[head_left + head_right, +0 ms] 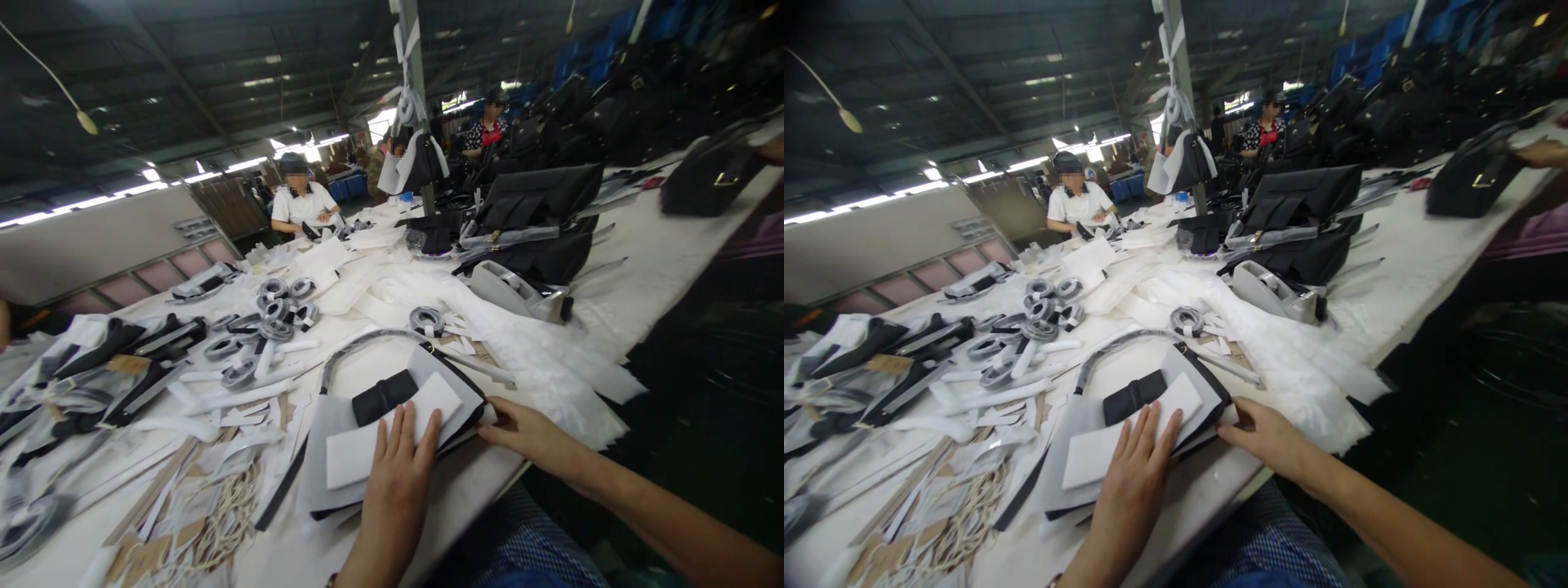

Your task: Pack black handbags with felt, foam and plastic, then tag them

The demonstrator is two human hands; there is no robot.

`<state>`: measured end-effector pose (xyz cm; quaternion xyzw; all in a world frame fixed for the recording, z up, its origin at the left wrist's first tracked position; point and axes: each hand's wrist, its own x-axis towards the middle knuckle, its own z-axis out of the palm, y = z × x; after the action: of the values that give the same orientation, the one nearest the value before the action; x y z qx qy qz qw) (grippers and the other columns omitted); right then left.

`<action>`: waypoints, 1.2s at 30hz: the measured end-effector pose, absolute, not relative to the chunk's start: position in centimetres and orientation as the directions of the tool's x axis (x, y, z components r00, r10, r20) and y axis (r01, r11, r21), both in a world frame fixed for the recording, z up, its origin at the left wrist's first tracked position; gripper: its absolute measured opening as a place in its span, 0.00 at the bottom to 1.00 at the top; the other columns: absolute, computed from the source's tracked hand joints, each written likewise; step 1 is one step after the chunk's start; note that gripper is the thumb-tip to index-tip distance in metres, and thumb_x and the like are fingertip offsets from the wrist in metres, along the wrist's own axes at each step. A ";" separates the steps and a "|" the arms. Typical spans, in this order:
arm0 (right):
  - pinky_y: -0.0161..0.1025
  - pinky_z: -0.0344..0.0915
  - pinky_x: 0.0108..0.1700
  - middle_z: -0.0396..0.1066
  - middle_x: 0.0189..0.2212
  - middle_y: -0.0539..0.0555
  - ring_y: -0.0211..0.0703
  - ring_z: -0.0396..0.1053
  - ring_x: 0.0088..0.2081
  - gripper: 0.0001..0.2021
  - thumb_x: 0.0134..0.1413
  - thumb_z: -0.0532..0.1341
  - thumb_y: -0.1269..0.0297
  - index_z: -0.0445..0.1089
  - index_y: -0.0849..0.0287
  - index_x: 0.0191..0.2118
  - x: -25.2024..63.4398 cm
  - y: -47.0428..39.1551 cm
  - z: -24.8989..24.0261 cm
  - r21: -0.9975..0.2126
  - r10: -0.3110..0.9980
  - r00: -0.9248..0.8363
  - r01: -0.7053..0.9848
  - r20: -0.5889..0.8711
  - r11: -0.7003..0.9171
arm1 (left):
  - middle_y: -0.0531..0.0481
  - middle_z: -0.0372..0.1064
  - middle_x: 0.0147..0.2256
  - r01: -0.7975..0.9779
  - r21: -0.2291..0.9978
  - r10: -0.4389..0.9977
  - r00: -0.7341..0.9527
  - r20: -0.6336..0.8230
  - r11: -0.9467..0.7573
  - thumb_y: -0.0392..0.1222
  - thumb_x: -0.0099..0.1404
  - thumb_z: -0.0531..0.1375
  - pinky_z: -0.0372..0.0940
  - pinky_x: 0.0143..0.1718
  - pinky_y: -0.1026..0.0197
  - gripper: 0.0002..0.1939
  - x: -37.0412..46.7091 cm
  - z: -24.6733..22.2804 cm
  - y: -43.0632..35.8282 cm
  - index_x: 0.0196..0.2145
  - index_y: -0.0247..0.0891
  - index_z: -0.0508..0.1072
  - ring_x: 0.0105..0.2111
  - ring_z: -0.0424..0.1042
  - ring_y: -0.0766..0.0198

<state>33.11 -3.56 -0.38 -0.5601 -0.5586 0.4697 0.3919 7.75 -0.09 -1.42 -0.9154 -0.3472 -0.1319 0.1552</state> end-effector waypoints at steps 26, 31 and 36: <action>0.57 0.67 0.57 0.75 0.51 0.60 0.56 0.72 0.54 0.13 0.66 0.57 0.59 0.73 0.55 0.51 37.8 0.7 1.7 -0.567 0.931 -0.171 0.753 0.322 0.334 | 0.45 0.56 0.66 0.775 0.063 0.674 0.502 0.543 -0.628 0.26 0.65 0.50 0.65 0.60 0.48 0.40 3.9 1.0 0.8 0.71 0.45 0.43 0.65 0.59 0.54; 0.73 0.43 0.64 0.58 0.65 0.64 0.66 0.48 0.68 0.19 0.57 0.59 0.77 0.71 0.58 0.54 43.3 4.2 -0.9 0.020 0.842 -0.247 0.963 0.479 0.271 | 0.47 0.57 0.66 0.813 0.176 0.727 0.371 0.577 -0.555 0.29 0.63 0.54 0.68 0.57 0.49 0.44 3.2 1.8 1.5 0.71 0.48 0.40 0.63 0.62 0.53; 0.68 0.44 0.65 0.69 0.59 0.56 0.62 0.56 0.65 0.12 0.60 0.57 0.77 0.77 0.57 0.34 44.4 5.8 -0.9 0.092 0.826 -0.331 0.941 0.457 0.326 | 0.49 0.59 0.65 0.819 0.183 0.733 0.357 0.579 -0.544 0.29 0.62 0.55 0.69 0.56 0.49 0.45 3.0 1.6 2.1 0.71 0.49 0.40 0.62 0.64 0.53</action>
<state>44.44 5.80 -0.92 -0.5542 -0.7970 -0.1733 0.1661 2.95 2.10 1.63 -0.8209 -0.4728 -0.3129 0.0686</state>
